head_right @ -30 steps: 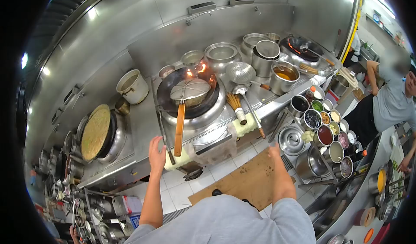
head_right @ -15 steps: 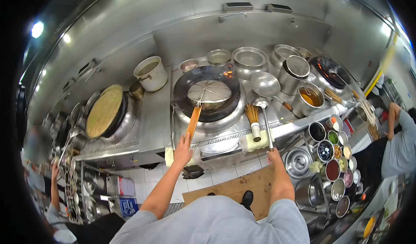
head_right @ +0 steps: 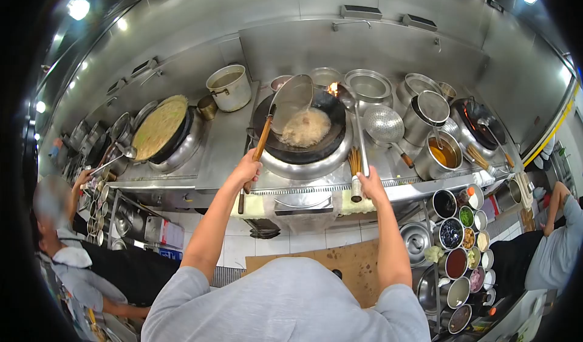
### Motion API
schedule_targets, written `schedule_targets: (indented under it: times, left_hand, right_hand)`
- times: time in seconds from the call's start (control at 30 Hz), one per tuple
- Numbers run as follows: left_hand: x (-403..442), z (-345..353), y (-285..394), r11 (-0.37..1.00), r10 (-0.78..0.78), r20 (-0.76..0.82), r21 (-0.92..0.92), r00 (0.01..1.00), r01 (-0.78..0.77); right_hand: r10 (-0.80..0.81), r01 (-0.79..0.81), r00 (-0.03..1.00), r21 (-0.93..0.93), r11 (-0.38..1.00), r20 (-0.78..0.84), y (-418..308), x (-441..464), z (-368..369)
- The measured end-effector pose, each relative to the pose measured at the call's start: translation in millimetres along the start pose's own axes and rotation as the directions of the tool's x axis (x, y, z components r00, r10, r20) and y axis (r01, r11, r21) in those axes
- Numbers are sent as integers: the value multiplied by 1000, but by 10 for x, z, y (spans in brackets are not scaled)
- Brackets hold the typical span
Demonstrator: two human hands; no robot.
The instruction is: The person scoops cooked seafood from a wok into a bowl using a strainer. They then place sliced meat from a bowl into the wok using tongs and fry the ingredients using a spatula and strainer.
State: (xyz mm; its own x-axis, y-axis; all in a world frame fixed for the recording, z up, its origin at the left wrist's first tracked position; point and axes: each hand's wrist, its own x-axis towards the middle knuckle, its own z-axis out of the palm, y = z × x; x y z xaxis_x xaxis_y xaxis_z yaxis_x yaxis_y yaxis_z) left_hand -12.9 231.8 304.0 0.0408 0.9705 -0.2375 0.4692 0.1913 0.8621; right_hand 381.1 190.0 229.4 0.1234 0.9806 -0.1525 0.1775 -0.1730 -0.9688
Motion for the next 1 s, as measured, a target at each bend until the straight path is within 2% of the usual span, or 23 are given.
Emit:
schedule_targets:
  times: [0.07, 0.1, 0.13, 0.17, 0.2, 0.23, 0.27, 0.3, 0.4, 0.53, 0.6, 0.67, 0.73, 0.77, 0.83, 0.9, 0.97, 1.0]
  left_hand:
    - [-61, -49, 27, 994, 1, -64, -110, 998, -8]
    - [26, -76, -75, 994, 8, -69, -110, 998, -16]
    - [185, -117, -251, 984, 180, -166, 27, 970, -178]
    - [239, -191, -295, 961, 274, -203, 100, 940, -258]
    - [290, -265, -335, 927, 365, -238, 180, 900, -328]
    - [296, -350, -299, 933, 339, -250, 215, 907, -290]
    - [314, -439, -275, 935, 314, -264, 249, 912, -250]
    - [401, -506, -335, 932, 326, -266, 254, 907, -260]
    - [767, -646, -595, 953, 271, -212, 199, 939, -230]
    - [1106, -811, -765, 939, 321, -111, 167, 941, -301]
    - [1042, -877, -658, 990, 139, 49, 0, 989, -139]
    - [1093, -948, -751, 990, 137, 121, -55, 983, -131]
    - [1066, -1014, -820, 985, 144, 220, -121, 965, -120]
    - [947, -1000, -793, 986, 133, 226, -125, 965, -107]
    - [626, -977, -634, 996, 45, 250, -82, 967, -25]
    - [363, -849, -531, 999, 10, 268, -44, 963, 1]
    - [219, -730, -467, 974, -66, 307, -185, 950, 128]
    - [183, -681, -444, 966, -52, 312, -223, 949, 126]
  right_hand:
    - [-41, 41, 999, -20, 999, 18, -172, 309, 15]
    - [-63, 67, 997, -130, 989, 35, -220, 475, 20]
    - [-82, 92, 995, -238, 967, 53, -255, 621, 44]
    - [-91, 100, 995, -236, 967, 50, -199, 830, 103]
    - [-239, 225, 970, -482, 847, 33, -103, 1081, 180]
    - [-381, 308, 923, -694, 651, 53, -101, 1249, 227]
    - [-254, 219, 966, -689, 690, 52, -300, 1225, 304]
    - [-265, 224, 963, -687, 691, 47, -433, 1217, 381]
    - [-143, 122, 988, -817, 564, 49, -751, 1155, 550]
    - [-140, 143, 987, -844, 516, 81, -811, 1185, 565]
    - [-185, 176, 978, -845, 506, 93, -677, 1251, 502]
    - [-216, 200, 971, -845, 496, 103, -540, 1224, 369]
    - [-176, 239, 970, -752, 614, 165, -558, 1073, 243]
    - [-162, 233, 972, -755, 613, 168, -581, 923, 205]
    - [-116, 178, 984, -669, 722, 136, -669, 675, 134]
    - [-96, 181, 982, -643, 744, 165, -535, 591, 30]
    - [-27, 136, 979, -552, 822, 201, -461, 503, -69]
    - [-41, 155, 972, -507, 848, 230, -436, 460, -102]
